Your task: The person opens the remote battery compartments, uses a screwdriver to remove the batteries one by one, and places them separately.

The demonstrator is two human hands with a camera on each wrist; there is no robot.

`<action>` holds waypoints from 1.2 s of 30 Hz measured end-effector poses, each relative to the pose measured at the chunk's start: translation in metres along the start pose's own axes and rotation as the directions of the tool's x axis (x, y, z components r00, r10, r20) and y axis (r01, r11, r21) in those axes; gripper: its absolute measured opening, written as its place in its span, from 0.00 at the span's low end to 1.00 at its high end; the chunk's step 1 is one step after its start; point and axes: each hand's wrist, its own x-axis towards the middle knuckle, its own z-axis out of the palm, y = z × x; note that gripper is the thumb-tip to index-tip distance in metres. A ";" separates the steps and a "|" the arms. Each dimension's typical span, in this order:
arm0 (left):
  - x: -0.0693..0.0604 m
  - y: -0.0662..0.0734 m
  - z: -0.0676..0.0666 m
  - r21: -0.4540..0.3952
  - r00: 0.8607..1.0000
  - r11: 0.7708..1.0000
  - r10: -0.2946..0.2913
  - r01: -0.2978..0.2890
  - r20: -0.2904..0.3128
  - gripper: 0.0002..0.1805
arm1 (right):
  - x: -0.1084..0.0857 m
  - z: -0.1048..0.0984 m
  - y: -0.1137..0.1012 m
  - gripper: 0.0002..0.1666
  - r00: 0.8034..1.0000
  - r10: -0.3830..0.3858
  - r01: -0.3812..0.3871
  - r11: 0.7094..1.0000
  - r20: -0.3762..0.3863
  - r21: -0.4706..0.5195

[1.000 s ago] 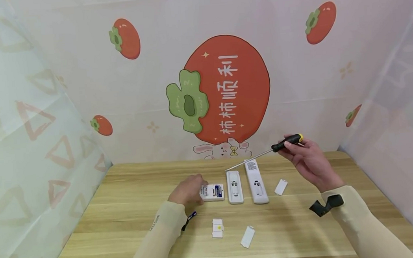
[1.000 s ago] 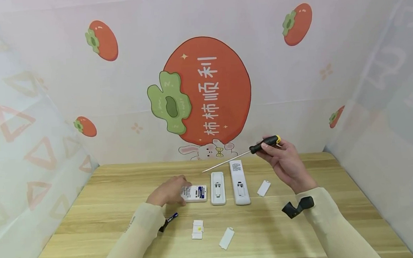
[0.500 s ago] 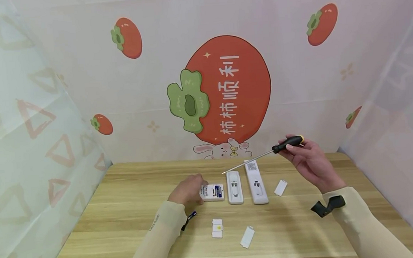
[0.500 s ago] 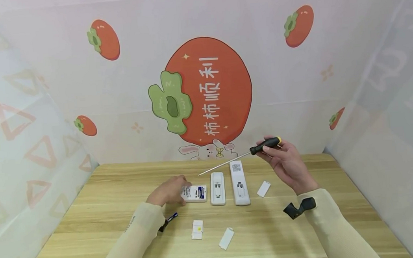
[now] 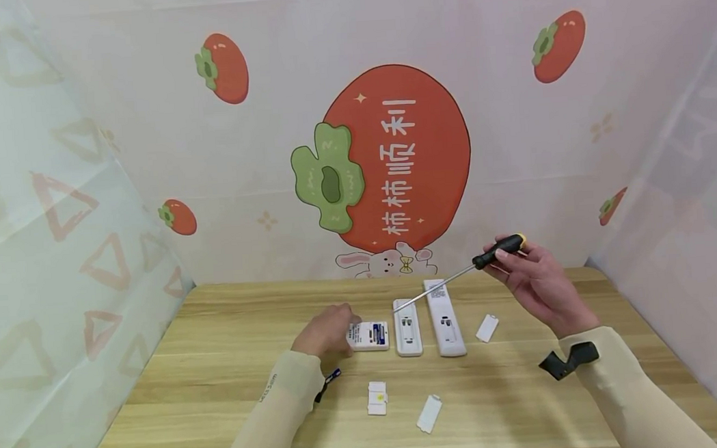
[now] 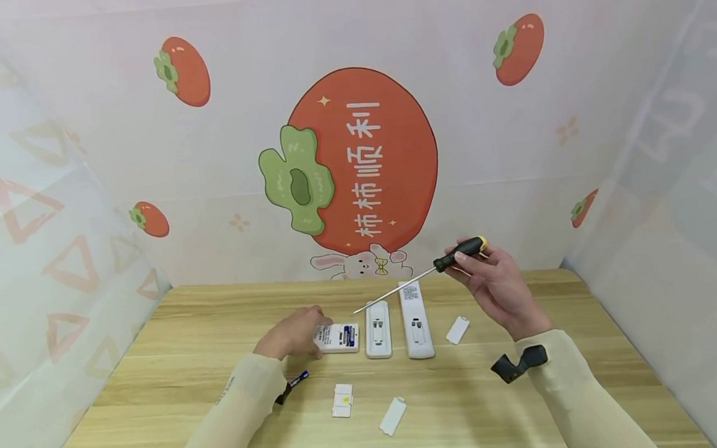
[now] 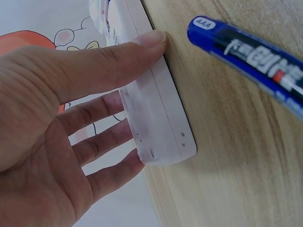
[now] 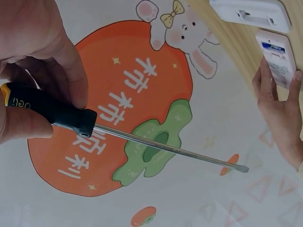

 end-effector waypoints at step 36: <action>0.000 0.001 0.000 -0.014 1.000 1.000 -0.011 0.011 0.000 0.35 | 0.003 0.007 0.002 0.14 0.942 0.137 -0.136 0.990 -0.307 0.025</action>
